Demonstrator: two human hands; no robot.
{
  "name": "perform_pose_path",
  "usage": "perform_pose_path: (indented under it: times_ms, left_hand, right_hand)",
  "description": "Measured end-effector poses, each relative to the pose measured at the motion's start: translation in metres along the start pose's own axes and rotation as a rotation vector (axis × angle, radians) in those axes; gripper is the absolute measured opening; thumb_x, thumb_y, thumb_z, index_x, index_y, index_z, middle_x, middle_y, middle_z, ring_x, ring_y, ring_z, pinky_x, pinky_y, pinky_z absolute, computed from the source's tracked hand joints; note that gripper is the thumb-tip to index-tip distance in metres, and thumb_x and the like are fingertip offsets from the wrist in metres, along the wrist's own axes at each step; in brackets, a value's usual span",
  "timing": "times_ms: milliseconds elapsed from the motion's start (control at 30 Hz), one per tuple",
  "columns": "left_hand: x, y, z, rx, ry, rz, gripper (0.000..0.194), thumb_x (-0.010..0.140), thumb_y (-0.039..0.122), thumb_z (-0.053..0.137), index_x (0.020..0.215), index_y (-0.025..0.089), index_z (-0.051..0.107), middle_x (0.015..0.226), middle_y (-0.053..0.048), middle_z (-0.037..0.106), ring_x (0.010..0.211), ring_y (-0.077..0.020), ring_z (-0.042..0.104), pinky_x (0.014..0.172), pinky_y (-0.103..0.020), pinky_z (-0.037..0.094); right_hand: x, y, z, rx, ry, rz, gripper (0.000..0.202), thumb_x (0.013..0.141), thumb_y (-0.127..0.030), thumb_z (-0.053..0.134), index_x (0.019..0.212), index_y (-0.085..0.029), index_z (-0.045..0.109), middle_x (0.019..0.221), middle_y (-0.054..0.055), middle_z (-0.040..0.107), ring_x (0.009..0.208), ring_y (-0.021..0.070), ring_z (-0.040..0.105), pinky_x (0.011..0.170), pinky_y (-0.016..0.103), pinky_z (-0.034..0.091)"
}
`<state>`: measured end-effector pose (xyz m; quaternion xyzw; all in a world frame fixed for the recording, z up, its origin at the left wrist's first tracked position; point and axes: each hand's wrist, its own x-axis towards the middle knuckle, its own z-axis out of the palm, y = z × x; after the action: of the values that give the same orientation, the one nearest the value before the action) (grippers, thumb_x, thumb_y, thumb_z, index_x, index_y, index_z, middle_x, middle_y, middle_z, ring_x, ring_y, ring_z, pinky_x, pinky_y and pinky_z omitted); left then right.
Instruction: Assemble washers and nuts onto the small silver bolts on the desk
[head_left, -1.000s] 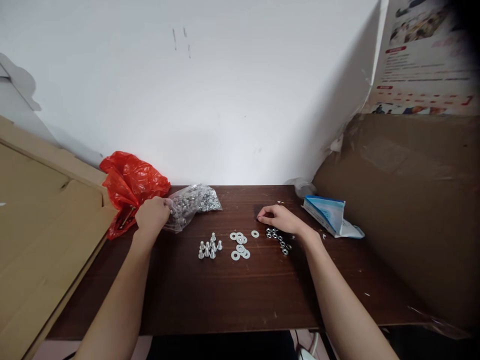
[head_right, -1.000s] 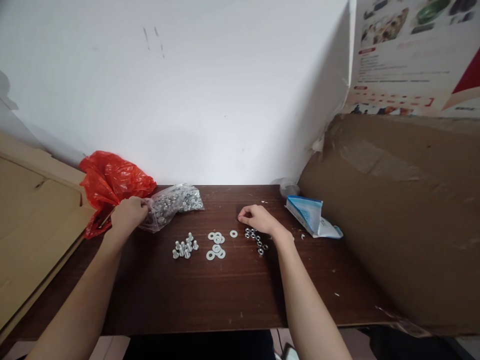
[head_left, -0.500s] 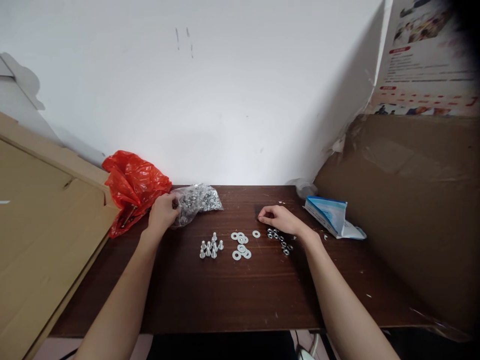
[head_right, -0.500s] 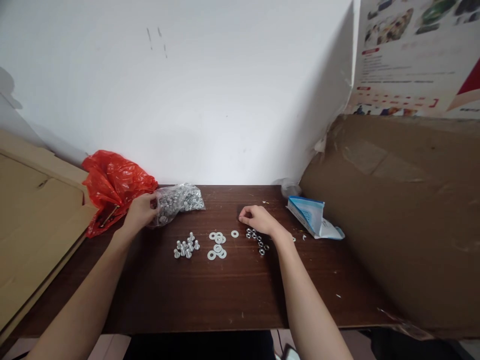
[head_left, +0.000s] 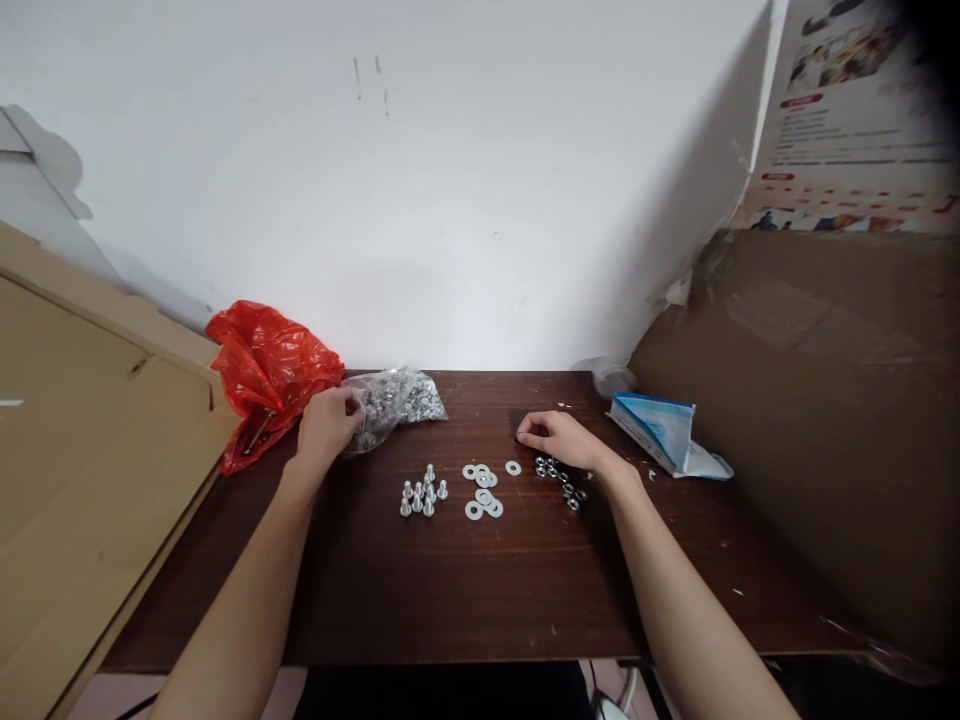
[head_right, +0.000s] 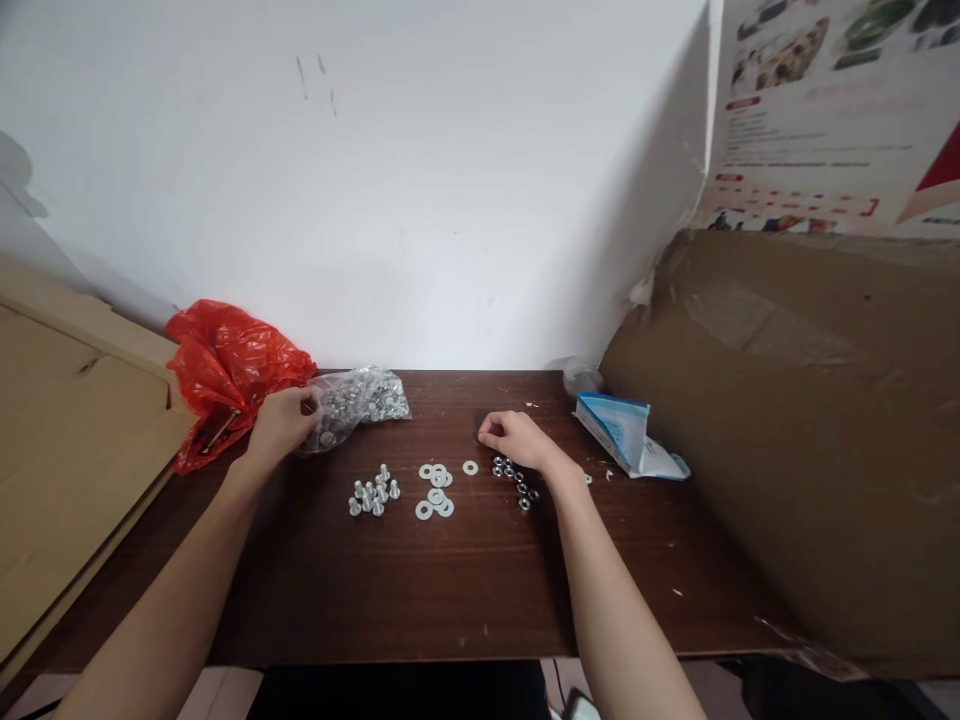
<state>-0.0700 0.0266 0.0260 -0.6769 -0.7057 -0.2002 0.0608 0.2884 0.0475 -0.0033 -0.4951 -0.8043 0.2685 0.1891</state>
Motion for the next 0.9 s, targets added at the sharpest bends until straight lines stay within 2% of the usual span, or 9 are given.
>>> perform_pose_path:
  times_ms: [200, 567, 900]
  left_hand:
    - [0.0016, -0.0031, 0.0036, -0.005, -0.032, 0.035, 0.012, 0.068, 0.026, 0.053, 0.069, 0.016, 0.059, 0.077, -0.006, 0.064, 0.071, -0.0187, 0.057, 0.064, -0.026, 0.04]
    - [0.0025, -0.0053, 0.0064, 0.023, -0.025, 0.059, 0.005, 0.068, 0.02, 0.051, 0.066, 0.017, 0.055, 0.073, -0.005, 0.062, 0.07, -0.0191, 0.057, 0.061, -0.026, 0.039]
    - [0.0037, -0.0067, 0.0061, -0.021, -0.038, 0.064, 0.007, 0.067, 0.023, 0.052, 0.065, 0.017, 0.054, 0.07, -0.005, 0.061, 0.068, -0.0186, 0.056, 0.06, -0.026, 0.038]
  right_hand:
    - [0.0001, -0.0001, 0.0004, 0.001, 0.009, -0.006, 0.013, 0.079, -0.025, 0.053, 0.077, -0.017, 0.063, 0.081, 0.004, 0.067, 0.073, 0.0171, 0.058, 0.068, 0.029, 0.042]
    - [-0.0005, -0.0015, -0.0003, -0.006, 0.002, 0.008, 0.014, 0.079, -0.027, 0.053, 0.078, -0.017, 0.064, 0.082, 0.004, 0.068, 0.074, 0.0176, 0.058, 0.069, 0.029, 0.042]
    - [-0.0013, -0.0022, -0.0011, -0.004, -0.008, 0.003, 0.015, 0.08, -0.027, 0.053, 0.079, -0.017, 0.064, 0.083, 0.005, 0.068, 0.075, 0.0177, 0.059, 0.07, 0.029, 0.043]
